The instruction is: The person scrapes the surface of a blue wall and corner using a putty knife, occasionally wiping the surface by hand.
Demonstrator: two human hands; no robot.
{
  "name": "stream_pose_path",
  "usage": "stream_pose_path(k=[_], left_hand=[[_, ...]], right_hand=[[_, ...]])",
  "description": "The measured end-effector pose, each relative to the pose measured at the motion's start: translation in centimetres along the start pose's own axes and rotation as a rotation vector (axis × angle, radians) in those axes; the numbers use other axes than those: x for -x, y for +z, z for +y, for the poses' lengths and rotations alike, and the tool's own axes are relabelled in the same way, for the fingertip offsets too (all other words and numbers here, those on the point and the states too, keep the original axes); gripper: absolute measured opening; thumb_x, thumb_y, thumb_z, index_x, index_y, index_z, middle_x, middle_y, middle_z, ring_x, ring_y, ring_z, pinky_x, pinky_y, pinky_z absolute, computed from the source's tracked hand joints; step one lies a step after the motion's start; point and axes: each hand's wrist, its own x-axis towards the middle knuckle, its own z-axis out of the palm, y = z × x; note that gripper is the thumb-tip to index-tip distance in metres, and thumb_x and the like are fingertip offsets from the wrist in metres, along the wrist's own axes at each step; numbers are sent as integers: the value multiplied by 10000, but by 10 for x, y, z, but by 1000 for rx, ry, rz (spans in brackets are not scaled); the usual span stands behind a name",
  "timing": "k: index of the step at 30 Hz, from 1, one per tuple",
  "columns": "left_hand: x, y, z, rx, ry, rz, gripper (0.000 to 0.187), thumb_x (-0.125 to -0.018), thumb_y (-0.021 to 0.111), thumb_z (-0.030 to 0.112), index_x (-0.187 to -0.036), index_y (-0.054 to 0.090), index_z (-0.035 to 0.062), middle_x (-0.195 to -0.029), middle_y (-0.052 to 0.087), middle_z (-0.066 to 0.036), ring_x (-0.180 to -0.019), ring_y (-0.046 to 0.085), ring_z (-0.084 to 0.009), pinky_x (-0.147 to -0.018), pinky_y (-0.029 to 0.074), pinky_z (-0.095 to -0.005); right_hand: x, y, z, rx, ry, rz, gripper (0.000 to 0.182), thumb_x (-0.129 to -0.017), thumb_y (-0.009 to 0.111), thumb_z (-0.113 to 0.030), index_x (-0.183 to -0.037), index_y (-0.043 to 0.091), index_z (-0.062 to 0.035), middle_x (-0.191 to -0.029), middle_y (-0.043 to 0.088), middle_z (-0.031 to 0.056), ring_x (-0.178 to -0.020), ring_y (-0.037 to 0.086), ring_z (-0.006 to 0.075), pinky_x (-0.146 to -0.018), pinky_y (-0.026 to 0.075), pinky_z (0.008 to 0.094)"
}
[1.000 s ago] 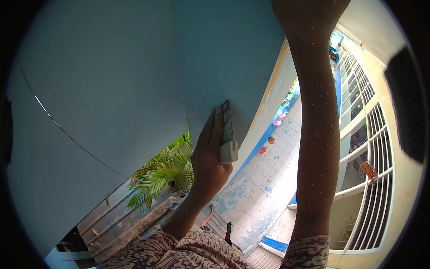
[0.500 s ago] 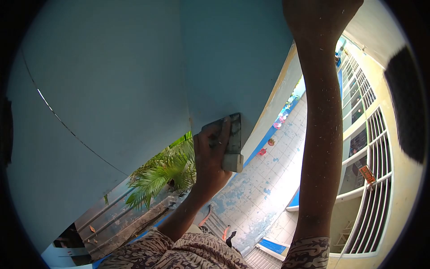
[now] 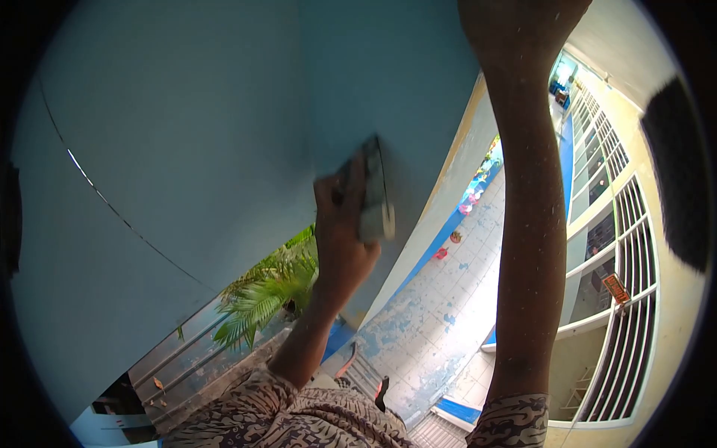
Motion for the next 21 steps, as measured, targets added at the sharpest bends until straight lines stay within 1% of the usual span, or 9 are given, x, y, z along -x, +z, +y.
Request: stream_pose_path(k=[2, 3, 8, 10, 14, 16, 18, 20, 21], left_hand=[[35, 7, -4, 105, 37, -61, 879, -750, 800, 56, -1565, 473, 109, -1133, 487, -160, -1039, 526, -331, -870, 484, -464], [48, 11, -5, 90, 36, -73, 872, -749, 800, 57, -1557, 475, 94, -1122, 492, -162, -1029, 528, -327, -880, 486, -457], [23, -3, 1, 56, -72, -121, 884, -756, 798, 52, -1568, 451, 84, -1131, 503, -172, -1088, 549, -339, -930, 507, -449], [32, 1, -4, 72, 27, -58, 864, -773, 778, 14, -1570, 457, 100, -1168, 502, -159, -949, 602, -295, -809, 547, -402], [35, 3, 0, 48, -28, -81, 850, -774, 759, -4, -1564, 462, 94, -1154, 500, -151, -938, 607, -296, -785, 546, -406], [12, 0, -5, 1, -81, -63, 939, -713, 823, 32, -1571, 445, 96, -1172, 504, -160, -1071, 585, -325, -871, 553, -429], [17, 0, -8, 7, -62, -46, 933, -720, 818, 37, -1572, 443, 102, -1176, 510, -156, -1027, 605, -315, -848, 573, -410], [34, 1, -6, 71, -49, -97, 816, -785, 701, -30, -1558, 461, 77, -1152, 495, -167, -929, 613, -307, -783, 558, -415], [31, 3, -7, 67, -43, -87, 816, -785, 701, -30, -1558, 461, 77, -1152, 495, -167, -929, 613, -307, -783, 558, -415]], right_hand=[[3, 8, 15, 11, -134, 85, 650, -822, 844, -130, -1389, 570, 27, -1294, 667, 236, -1266, 628, 362, -1115, 482, 537], [2, 8, 15, 9, -141, 86, 650, -822, 844, -130, -1389, 570, 27, -1294, 667, 236, -1266, 628, 362, -1115, 482, 537], [0, 9, 21, -32, -155, 77, 658, -816, 845, -118, -1399, 571, 16, -1322, 655, 237, -1294, 608, 364, -1130, 471, 538], [3, 7, 21, -15, -138, 76, 654, -816, 846, -116, -1398, 575, 8, -1326, 655, 233, -1299, 605, 363, -1132, 470, 537], [1, 7, 18, 73, -107, 84, 647, -816, 845, -114, -1397, 582, -7, -1333, 656, 222, -1301, 604, 361, -1128, 474, 533], [-1, 8, 22, 50, -127, 68, 650, -812, 848, -115, -1395, 583, -5, -1332, 655, 223, -1298, 605, 359, -1126, 475, 530], [1, 6, 26, 31, -154, 65, 653, -808, 851, -115, -1393, 584, -3, -1332, 654, 223, -1294, 607, 358, -1124, 476, 528], [1, 10, 17, -84, -125, 88, 650, -809, 848, -112, -1392, 584, 0, -1324, 657, 218, -1281, 614, 354, -1120, 477, 520], [0, 6, 13, -90, -130, 97, 650, -809, 848, -112, -1392, 584, 0, -1324, 657, 218, -1281, 614, 354, -1120, 477, 520]])
